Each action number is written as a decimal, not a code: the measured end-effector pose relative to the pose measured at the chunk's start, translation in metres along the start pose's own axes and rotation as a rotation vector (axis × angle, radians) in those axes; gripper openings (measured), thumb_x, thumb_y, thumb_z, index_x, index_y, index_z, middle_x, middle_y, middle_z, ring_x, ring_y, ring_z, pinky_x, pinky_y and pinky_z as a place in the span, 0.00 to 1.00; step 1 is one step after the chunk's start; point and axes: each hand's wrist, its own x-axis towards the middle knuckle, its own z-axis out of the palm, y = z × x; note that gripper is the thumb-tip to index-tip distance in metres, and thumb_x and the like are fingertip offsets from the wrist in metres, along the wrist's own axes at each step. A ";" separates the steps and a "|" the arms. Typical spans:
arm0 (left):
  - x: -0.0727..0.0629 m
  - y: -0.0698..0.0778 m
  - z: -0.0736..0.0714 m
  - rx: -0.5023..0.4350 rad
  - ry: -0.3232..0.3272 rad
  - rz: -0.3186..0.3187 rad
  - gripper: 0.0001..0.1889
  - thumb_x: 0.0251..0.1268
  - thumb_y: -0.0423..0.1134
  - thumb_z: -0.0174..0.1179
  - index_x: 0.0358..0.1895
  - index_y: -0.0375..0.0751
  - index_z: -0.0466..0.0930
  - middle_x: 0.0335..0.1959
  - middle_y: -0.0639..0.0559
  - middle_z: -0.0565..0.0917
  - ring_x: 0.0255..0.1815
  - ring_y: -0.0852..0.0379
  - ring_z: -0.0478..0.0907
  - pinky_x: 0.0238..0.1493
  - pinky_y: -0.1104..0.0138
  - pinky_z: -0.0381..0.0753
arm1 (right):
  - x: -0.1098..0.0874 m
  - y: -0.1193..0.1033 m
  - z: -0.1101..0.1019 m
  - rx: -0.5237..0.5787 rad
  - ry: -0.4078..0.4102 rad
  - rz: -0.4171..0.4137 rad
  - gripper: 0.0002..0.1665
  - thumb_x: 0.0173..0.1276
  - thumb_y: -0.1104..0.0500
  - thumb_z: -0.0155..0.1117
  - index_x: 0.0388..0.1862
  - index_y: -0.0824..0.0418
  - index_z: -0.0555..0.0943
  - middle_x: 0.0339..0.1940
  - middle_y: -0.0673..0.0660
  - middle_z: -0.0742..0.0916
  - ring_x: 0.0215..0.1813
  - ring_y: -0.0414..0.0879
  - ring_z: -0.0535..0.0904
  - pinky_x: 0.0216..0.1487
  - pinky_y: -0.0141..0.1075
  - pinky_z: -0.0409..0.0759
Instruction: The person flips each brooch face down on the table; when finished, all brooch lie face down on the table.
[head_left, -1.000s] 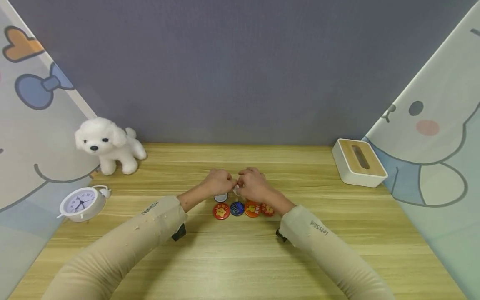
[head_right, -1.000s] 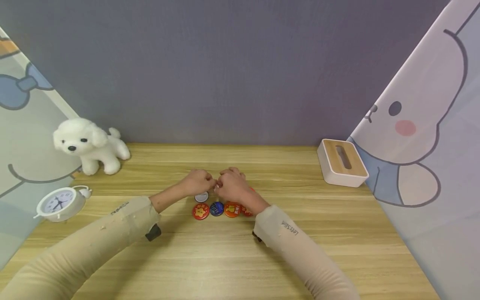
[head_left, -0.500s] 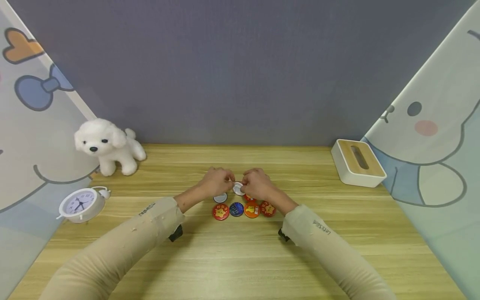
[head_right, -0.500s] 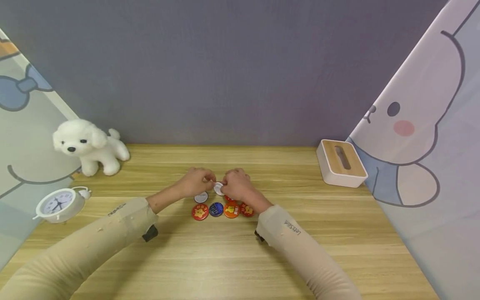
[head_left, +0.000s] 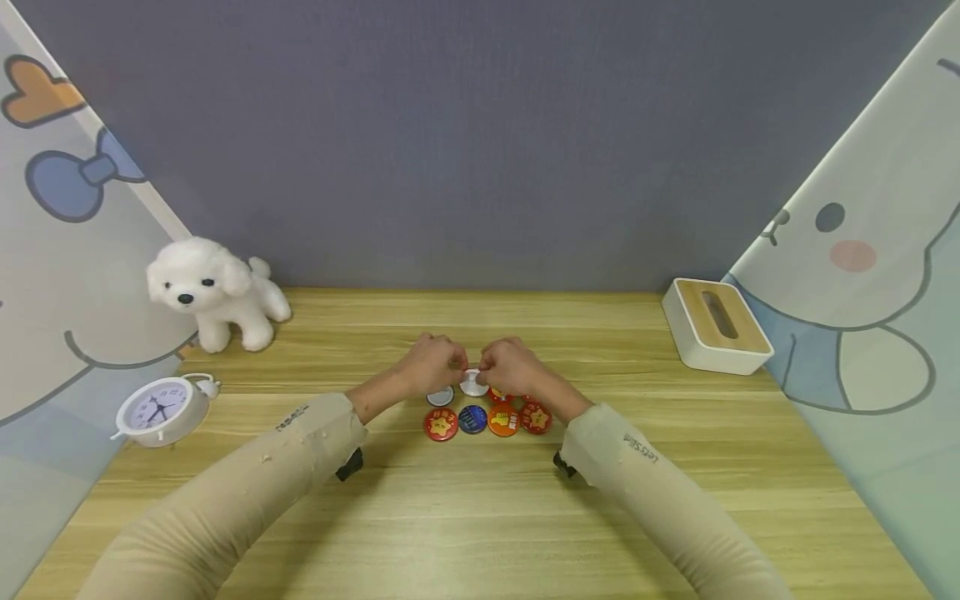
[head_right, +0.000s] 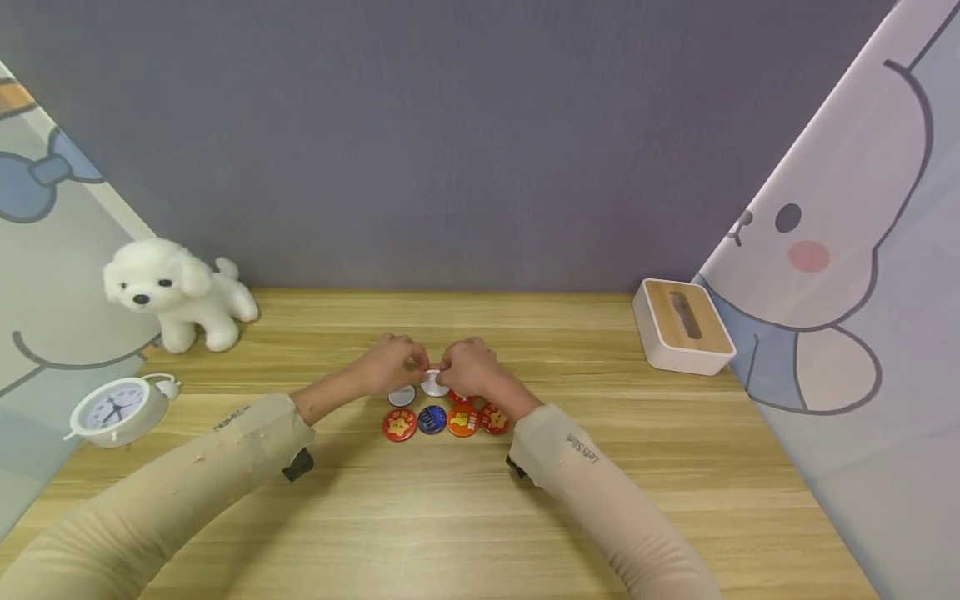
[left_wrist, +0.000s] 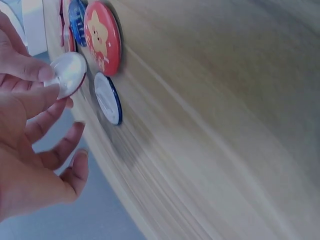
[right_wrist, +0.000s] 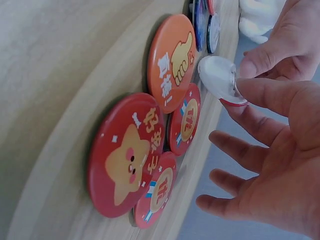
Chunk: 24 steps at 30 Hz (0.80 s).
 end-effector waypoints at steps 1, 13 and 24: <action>0.000 -0.001 0.000 -0.001 -0.010 0.006 0.06 0.67 0.40 0.65 0.39 0.42 0.86 0.37 0.52 0.88 0.45 0.51 0.79 0.56 0.51 0.67 | 0.000 0.000 0.000 0.004 -0.009 0.010 0.15 0.68 0.58 0.66 0.21 0.62 0.86 0.62 0.62 0.84 0.74 0.58 0.69 0.77 0.55 0.58; 0.004 -0.006 -0.002 0.024 -0.098 -0.016 0.06 0.69 0.42 0.64 0.39 0.44 0.86 0.38 0.53 0.87 0.48 0.52 0.76 0.57 0.54 0.64 | 0.007 0.001 0.005 -0.076 0.054 -0.021 0.02 0.65 0.59 0.70 0.32 0.56 0.87 0.43 0.54 0.89 0.66 0.63 0.74 0.67 0.59 0.69; 0.007 -0.004 -0.001 0.106 -0.120 -0.056 0.07 0.69 0.42 0.64 0.41 0.44 0.88 0.41 0.53 0.87 0.52 0.51 0.76 0.61 0.54 0.65 | 0.012 0.003 0.005 -0.103 0.020 0.010 0.05 0.68 0.57 0.67 0.31 0.54 0.86 0.56 0.55 0.87 0.76 0.69 0.60 0.71 0.68 0.59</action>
